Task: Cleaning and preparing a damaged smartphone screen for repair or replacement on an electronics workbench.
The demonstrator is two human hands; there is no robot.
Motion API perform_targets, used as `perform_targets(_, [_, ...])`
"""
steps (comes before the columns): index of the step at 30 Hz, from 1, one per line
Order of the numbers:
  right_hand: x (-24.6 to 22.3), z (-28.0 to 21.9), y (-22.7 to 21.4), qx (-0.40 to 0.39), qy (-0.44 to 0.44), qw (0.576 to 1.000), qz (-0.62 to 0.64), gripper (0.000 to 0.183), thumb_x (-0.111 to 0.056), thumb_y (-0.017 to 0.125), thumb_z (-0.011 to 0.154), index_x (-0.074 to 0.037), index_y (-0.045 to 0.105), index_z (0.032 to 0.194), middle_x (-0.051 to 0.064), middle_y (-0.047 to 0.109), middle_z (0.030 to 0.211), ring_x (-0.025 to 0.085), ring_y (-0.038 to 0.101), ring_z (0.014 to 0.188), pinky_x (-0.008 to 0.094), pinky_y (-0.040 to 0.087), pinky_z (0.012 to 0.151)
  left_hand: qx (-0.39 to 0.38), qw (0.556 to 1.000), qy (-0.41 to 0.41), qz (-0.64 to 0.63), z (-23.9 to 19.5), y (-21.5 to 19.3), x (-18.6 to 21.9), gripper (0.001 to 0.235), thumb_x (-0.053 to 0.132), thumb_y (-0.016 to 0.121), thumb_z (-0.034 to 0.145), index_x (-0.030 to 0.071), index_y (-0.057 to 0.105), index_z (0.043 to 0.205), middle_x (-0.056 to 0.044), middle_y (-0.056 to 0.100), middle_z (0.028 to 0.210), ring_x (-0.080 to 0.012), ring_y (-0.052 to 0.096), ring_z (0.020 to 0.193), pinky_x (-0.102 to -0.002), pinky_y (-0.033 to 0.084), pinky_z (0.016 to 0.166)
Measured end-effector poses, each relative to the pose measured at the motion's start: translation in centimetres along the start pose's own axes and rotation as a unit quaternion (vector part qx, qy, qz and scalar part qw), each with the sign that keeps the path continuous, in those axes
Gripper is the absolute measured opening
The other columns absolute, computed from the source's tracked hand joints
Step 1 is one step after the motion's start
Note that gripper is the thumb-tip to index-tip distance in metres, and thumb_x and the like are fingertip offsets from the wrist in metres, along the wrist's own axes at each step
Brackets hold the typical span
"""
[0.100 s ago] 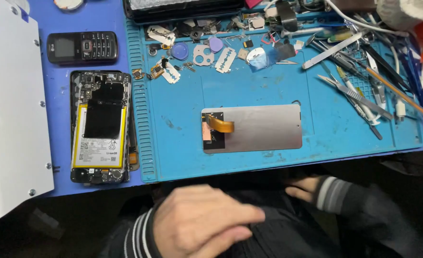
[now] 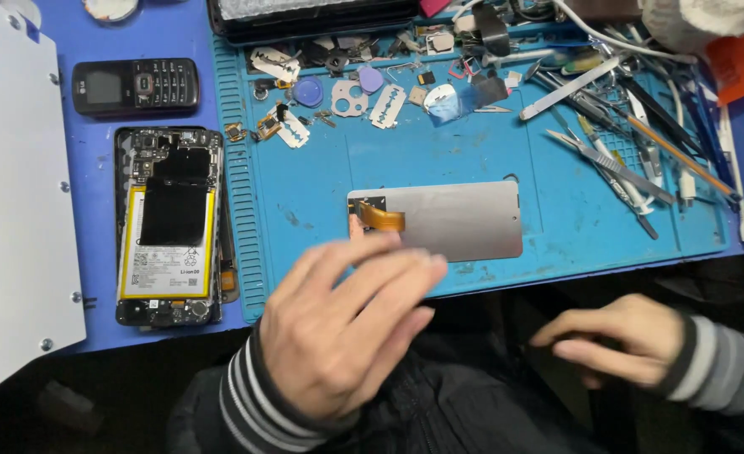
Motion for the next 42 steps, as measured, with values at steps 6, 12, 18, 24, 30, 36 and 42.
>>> perform_targets(6, [-9.7, 0.8, -13.6, 0.331, -0.102, 0.926, -0.152, 0.025, -0.012, 0.077, 0.082, -0.009, 0.076, 0.107, 0.004, 0.073, 0.083, 0.012, 0.059, 0.050, 0.022, 0.050, 0.045, -0.036, 0.943, -0.046, 0.329, 1.6, 6.3, -5.4, 0.087, 0.062, 0.075, 0.078, 0.004, 0.057, 0.139, -0.010, 0.060, 0.132, -0.0284, 0.052, 0.121, -0.056, 0.037, 0.108])
perform_targets(12, [-11.2, 4.0, -13.9, 0.331, -0.157, 0.910, -0.191, 0.028, -0.004, 0.080, 0.082, -0.012, 0.077, 0.109, 0.006, 0.065, 0.100, 0.012, 0.057, 0.062, 0.022, 0.050, 0.056, -0.053, 0.954, -0.093, 0.281, 3.5, 6.6, -7.1, 0.089, 0.070, 0.083, 0.064, 0.008, 0.060, 0.122, -0.007, 0.056, 0.113, -0.0262, 0.050, 0.100, -0.053, 0.037, 0.092])
perform_targets(18, [-9.6, 5.4, -14.3, 0.296, -0.112, 0.923, -0.220, 0.021, -0.012, 0.079, 0.083, -0.013, 0.073, 0.102, 0.002, 0.061, 0.095, 0.012, 0.059, 0.058, 0.023, 0.051, 0.053, -0.116, 0.960, -0.153, 0.203, 4.7, 8.9, -10.0, 0.098, 0.073, 0.096, 0.047, 0.009, 0.058, 0.111, -0.008, 0.050, 0.103, -0.0266, 0.043, 0.094, -0.050, 0.033, 0.083])
perform_targets(24, [-8.4, 7.0, -15.0, 0.236, -0.093, 0.950, -0.181, 0.031, -0.018, 0.081, 0.076, -0.012, 0.069, 0.104, 0.002, 0.063, 0.091, 0.013, 0.059, 0.055, 0.024, 0.054, 0.050, -0.138, 0.947, -0.178, 0.229, 5.8, 8.7, -9.7, 0.095, 0.070, 0.101, 0.039, 0.013, 0.056, 0.100, -0.004, 0.053, 0.093, -0.0256, 0.045, 0.090, -0.052, 0.031, 0.083])
perform_targets(30, [-10.0, 5.3, -15.4, 0.246, -0.125, 0.956, -0.095, 0.027, -0.010, 0.077, 0.079, -0.010, 0.073, 0.106, 0.001, 0.076, 0.086, 0.012, 0.062, 0.056, 0.023, 0.053, 0.054, -0.114, 0.948, -0.165, 0.248, 6.3, 7.2, -7.5, 0.096, 0.054, 0.097, 0.045, 0.010, 0.056, 0.120, -0.006, 0.056, 0.100, -0.0269, 0.051, 0.094, -0.056, 0.031, 0.093])
perform_targets(36, [-10.7, 3.7, -15.8, 0.276, -0.128, 0.952, -0.048, 0.018, -0.006, 0.078, 0.075, -0.008, 0.078, 0.093, 0.000, 0.078, 0.078, 0.011, 0.060, 0.052, 0.021, 0.046, 0.045, -0.099, 0.952, -0.152, 0.247, 6.6, 6.0, -6.4, 0.032, 0.033, 0.083, 0.079, 0.014, 0.062, 0.094, -0.005, 0.055, 0.094, -0.0227, 0.054, 0.077, -0.044, 0.040, 0.077])
perform_targets(42, [-10.8, 2.3, -15.8, 0.299, -0.126, 0.946, 0.012, 0.017, 0.001, 0.079, 0.072, -0.001, 0.078, 0.088, 0.004, 0.081, 0.086, 0.011, 0.065, 0.057, 0.019, 0.052, 0.050, -0.042, 0.963, -0.107, 0.243, 6.8, 4.8, -4.5, 0.015, 0.020, 0.078, 0.089, 0.014, 0.064, 0.087, 0.000, 0.057, 0.075, -0.0178, 0.054, 0.069, -0.035, 0.042, 0.072])
Point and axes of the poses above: each hand's wrist, its own z-axis towards the middle knuckle, its own y-axis out of the palm, x = y × z, the point moved 10 cm from there along z, towards the middle knuckle
